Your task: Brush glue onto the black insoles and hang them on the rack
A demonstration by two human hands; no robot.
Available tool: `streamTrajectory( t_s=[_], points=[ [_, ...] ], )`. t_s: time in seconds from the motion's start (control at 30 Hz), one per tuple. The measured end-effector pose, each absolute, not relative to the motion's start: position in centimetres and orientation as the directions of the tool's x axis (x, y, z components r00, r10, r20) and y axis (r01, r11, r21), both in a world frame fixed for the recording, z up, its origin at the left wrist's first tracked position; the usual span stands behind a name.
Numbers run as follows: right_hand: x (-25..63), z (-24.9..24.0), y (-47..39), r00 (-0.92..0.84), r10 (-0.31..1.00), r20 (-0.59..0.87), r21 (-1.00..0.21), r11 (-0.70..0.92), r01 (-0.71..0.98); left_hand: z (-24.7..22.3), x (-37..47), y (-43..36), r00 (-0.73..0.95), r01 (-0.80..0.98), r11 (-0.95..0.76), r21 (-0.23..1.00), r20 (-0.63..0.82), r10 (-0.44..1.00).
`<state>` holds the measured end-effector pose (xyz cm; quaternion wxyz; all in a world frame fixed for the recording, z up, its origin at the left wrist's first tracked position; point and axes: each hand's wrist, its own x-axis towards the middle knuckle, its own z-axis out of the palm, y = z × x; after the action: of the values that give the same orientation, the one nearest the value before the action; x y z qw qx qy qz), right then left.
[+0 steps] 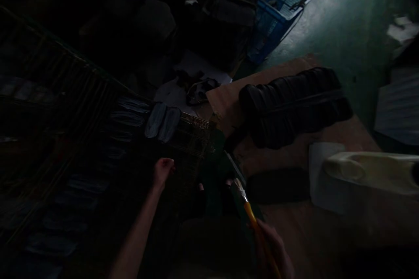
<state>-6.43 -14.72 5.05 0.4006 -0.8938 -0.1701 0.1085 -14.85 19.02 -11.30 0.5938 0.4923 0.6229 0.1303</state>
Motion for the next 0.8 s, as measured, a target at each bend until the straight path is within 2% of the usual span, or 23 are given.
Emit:
streamTrajectory(
  t_s=[0.07,0.17,0.23,0.37,0.47,0.53,0.63,0.8],
  points=[
    [-5.8,6.1,-16.5,0.948,0.311,-0.06,-0.761,-0.629,0.158,-8.5,-13.7,13.5,0.353,0.526,0.435,0.73,-0.653,0.67],
    [-4.2,7.4,-19.1,0.97,0.222,-0.099,-0.8,-0.597,0.055,-3.9,-11.0,5.1,0.565,0.557,0.419,0.717,-0.697,0.441],
    [-3.0,7.8,-20.2,0.975,0.192,-0.115,-0.832,-0.554,0.011,-1.7,-8.9,0.9,0.617,0.564,0.384,0.731,-0.682,0.393],
    [-1.1,7.3,-20.3,0.962,0.23,-0.149,-0.88,-0.474,-0.023,-0.6,-5.5,-2.7,0.615,0.519,0.306,0.798,-0.597,0.516],
    [-0.3,6.3,-19.5,0.945,0.275,-0.177,-0.896,-0.443,-0.039,-1.4,-4.2,-3.0,0.595,0.555,0.154,0.818,-0.519,0.614],
    [0.1,5.8,-19.3,0.926,0.316,-0.208,-0.895,-0.444,-0.049,-2.0,-4.0,-3.1,0.595,0.58,0.093,0.809,-0.499,0.63],
    [0.4,5.3,-19.9,0.906,0.352,-0.235,-0.869,-0.493,-0.034,-2.7,-4.1,-3.3,0.583,0.583,0.129,0.802,-0.523,0.622],
    [0.0,5.5,-21.2,0.932,0.331,-0.148,-0.832,-0.551,0.064,-3.1,-4.2,-3.3,0.562,0.573,0.179,0.8,-0.542,0.625]
  ],
)
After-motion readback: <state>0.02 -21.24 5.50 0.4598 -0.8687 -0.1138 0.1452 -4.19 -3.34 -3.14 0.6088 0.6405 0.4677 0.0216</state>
